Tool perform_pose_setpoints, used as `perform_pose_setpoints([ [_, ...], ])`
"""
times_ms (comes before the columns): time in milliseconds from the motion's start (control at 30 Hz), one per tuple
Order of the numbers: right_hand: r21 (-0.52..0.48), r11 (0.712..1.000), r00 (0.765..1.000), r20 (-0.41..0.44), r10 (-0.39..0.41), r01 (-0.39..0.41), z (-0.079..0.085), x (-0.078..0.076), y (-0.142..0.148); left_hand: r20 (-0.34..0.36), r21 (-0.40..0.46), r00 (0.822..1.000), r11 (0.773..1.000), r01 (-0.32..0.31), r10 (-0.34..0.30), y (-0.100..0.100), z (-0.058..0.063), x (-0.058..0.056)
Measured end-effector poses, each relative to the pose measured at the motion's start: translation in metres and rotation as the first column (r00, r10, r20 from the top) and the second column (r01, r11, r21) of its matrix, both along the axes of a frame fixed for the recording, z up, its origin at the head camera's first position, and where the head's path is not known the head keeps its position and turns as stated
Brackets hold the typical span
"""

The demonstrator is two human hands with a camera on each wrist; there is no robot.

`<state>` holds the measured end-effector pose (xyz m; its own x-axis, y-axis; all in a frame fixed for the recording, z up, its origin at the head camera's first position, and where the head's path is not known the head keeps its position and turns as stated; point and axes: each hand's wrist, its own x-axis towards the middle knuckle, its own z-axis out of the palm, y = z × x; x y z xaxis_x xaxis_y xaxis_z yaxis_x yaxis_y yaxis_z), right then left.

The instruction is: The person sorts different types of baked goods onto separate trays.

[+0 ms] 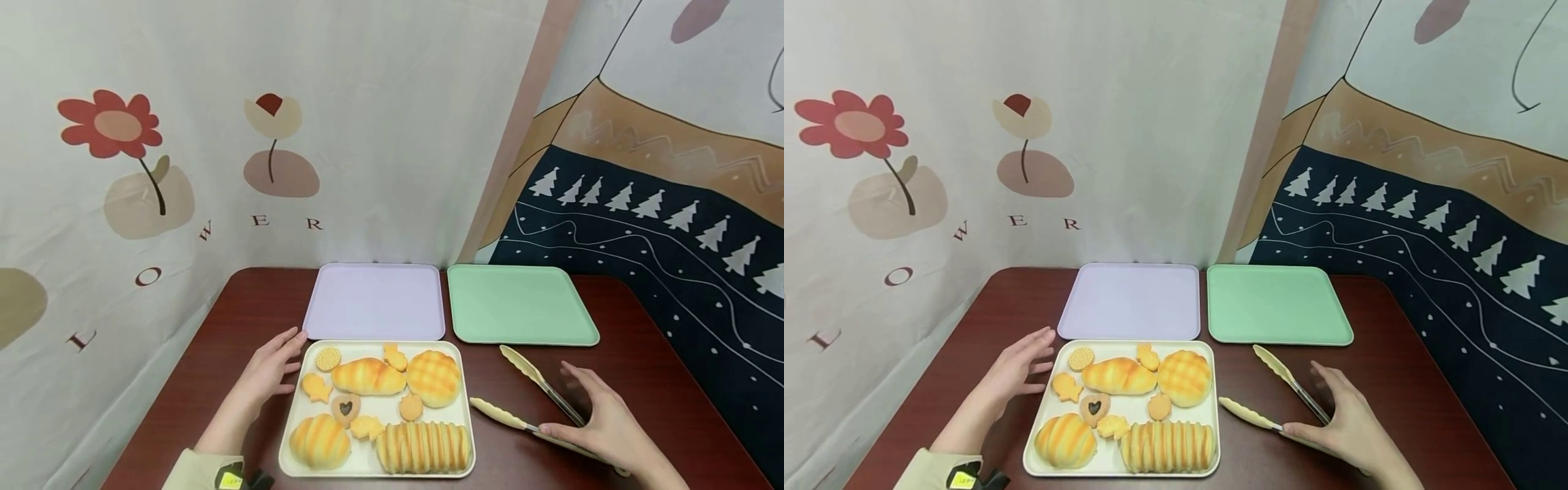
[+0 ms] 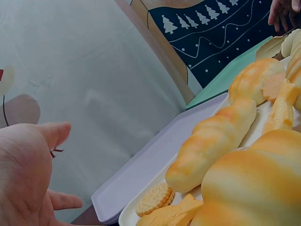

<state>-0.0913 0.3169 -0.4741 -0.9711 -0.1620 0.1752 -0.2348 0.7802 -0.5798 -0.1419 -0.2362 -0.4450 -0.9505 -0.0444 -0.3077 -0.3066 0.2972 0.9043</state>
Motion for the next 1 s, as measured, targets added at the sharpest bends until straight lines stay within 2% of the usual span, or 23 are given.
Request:
perform_pose_setpoints([
  [167, 0.011, 1.0, 0.999, 0.053, -0.007, 0.007, -0.004, 0.003, 0.002, 0.014, -0.008, 1.0, 1.0, -0.021, 0.022, 0.003, -0.003, 0.0],
  [333, 0.023, 1.0, 0.998, 0.063, -0.002, 0.0, -0.009, 0.004, 0.003, 0.005, -0.056, 1.0, 0.998, -0.025, 0.025, 0.005, -0.008, -0.001],
  [667, 0.042, 0.999, 0.997, -0.082, 0.013, -0.009, -0.025, 0.009, 0.005, -0.047, -0.162, 0.998, 0.986, 0.033, -0.041, 0.002, -0.018, -0.002],
  [1000, 0.042, 0.999, 0.993, -0.115, 0.014, -0.009, -0.032, 0.01, 0.003, -0.081, -0.25, 0.995, 0.968, 0.031, -0.053, 0.001, -0.027, -0.006],
])
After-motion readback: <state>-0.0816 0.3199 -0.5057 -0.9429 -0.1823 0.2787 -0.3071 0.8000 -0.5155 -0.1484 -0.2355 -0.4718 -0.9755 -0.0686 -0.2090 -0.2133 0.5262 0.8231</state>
